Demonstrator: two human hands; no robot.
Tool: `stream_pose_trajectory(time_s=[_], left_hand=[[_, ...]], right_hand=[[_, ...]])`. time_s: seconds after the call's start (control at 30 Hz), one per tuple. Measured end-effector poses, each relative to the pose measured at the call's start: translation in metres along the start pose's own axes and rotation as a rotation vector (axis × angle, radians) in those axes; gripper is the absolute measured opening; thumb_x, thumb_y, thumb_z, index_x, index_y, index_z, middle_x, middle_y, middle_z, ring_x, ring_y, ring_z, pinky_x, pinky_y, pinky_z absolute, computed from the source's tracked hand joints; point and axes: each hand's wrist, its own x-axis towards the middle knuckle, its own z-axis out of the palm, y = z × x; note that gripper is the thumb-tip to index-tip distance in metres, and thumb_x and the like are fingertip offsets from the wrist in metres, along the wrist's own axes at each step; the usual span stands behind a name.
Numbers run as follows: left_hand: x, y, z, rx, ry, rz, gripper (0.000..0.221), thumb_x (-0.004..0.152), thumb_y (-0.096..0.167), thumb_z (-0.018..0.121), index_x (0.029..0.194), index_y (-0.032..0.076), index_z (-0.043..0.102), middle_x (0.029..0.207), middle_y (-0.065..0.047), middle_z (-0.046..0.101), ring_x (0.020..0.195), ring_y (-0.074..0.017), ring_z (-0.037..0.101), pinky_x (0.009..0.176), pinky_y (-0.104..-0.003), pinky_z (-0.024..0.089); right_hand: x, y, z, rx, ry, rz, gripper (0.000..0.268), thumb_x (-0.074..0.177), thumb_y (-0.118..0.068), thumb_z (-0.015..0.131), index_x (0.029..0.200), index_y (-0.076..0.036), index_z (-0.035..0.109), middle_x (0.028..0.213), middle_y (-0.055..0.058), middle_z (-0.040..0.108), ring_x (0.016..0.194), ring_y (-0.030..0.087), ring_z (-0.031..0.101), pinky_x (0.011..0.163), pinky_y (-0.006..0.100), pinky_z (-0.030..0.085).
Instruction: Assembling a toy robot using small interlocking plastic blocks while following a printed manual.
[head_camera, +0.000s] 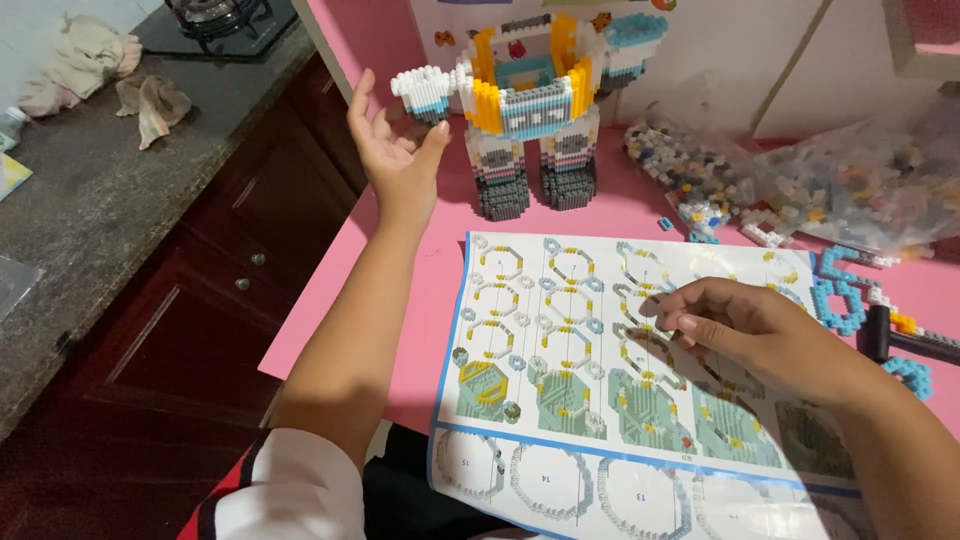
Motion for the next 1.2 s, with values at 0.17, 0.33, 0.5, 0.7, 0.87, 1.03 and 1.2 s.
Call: stream_pose_trajectory(time_s=[0.17,0.33,0.5,0.7,0.87,1.03,1.2], left_hand=[[0.003,-0.004,-0.001,-0.003,0.027,0.018,0.086,0.093,-0.009,0.085,0.158,0.026,0.041,0.179,-0.008,0.025,0.169,-0.0501,0.013,0.107,-0.034,0.055],[0.002,0.000,0.001,-0.002,0.001,0.090,0.075,0.092,-0.010,0.083,0.152,0.022,0.049,0.171,-0.012,0.036,0.166,-0.0413,0.018,0.132,-0.042,0.035],[0.001,-0.005,0.002,-0.011,-0.012,0.117,0.071,0.093,-0.011,0.081,0.150,0.018,0.052,0.165,-0.012,0.043,0.156,-0.0281,0.042,0.138,-0.043,0.027],[0.001,0.001,0.003,-0.038,-0.008,0.052,0.071,0.093,-0.014,0.079,0.149,0.019,0.052,0.164,-0.012,0.043,0.148,-0.0294,0.045,0.109,-0.032,0.059],[-0.002,0.005,0.006,-0.102,-0.010,0.024,0.070,0.092,-0.018,0.078,0.146,0.018,0.052,0.155,-0.016,0.048,0.115,-0.0210,0.066,0.096,-0.031,0.065],[-0.002,0.006,0.007,-0.123,-0.011,0.031,0.069,0.092,-0.018,0.077,0.146,0.017,0.053,0.150,-0.016,0.053,0.107,-0.0202,0.069,0.093,-0.030,0.066],[0.001,0.001,0.005,-0.061,-0.017,0.072,0.069,0.094,-0.018,0.078,0.147,0.019,0.053,0.162,-0.013,0.044,0.131,-0.0235,0.058,0.101,-0.030,0.065]], right_hand=[[-0.004,-0.013,0.004,0.045,0.021,0.096,0.022,0.101,-0.017,0.068,0.105,0.000,0.082,0.096,0.016,0.076,0.106,0.022,0.076,0.091,0.040,0.054],[-0.002,-0.009,0.004,0.051,0.017,0.074,0.023,0.100,-0.018,0.068,0.104,0.000,0.082,0.102,0.017,0.081,0.112,0.020,0.076,0.090,0.040,0.053],[0.001,0.000,0.003,0.064,0.012,0.047,0.021,0.098,-0.017,0.067,0.103,-0.001,0.080,0.126,0.014,0.084,0.124,0.016,0.074,0.094,0.037,0.054],[-0.002,-0.006,0.004,0.068,0.016,0.060,0.021,0.098,-0.016,0.067,0.103,0.000,0.081,0.123,0.015,0.084,0.121,0.017,0.076,0.093,0.039,0.054],[-0.001,-0.004,0.003,0.023,0.014,0.035,0.022,0.098,-0.018,0.067,0.104,-0.003,0.082,0.111,0.017,0.086,0.140,0.015,0.074,0.099,0.040,0.055],[-0.003,-0.012,0.004,0.007,0.016,0.046,0.022,0.098,-0.019,0.067,0.101,-0.003,0.081,0.117,0.015,0.086,0.144,0.014,0.073,0.101,0.039,0.055],[0.000,-0.002,0.003,0.031,0.014,0.040,0.021,0.098,-0.018,0.067,0.104,-0.003,0.080,0.116,0.018,0.087,0.146,0.013,0.071,0.098,0.039,0.054]])
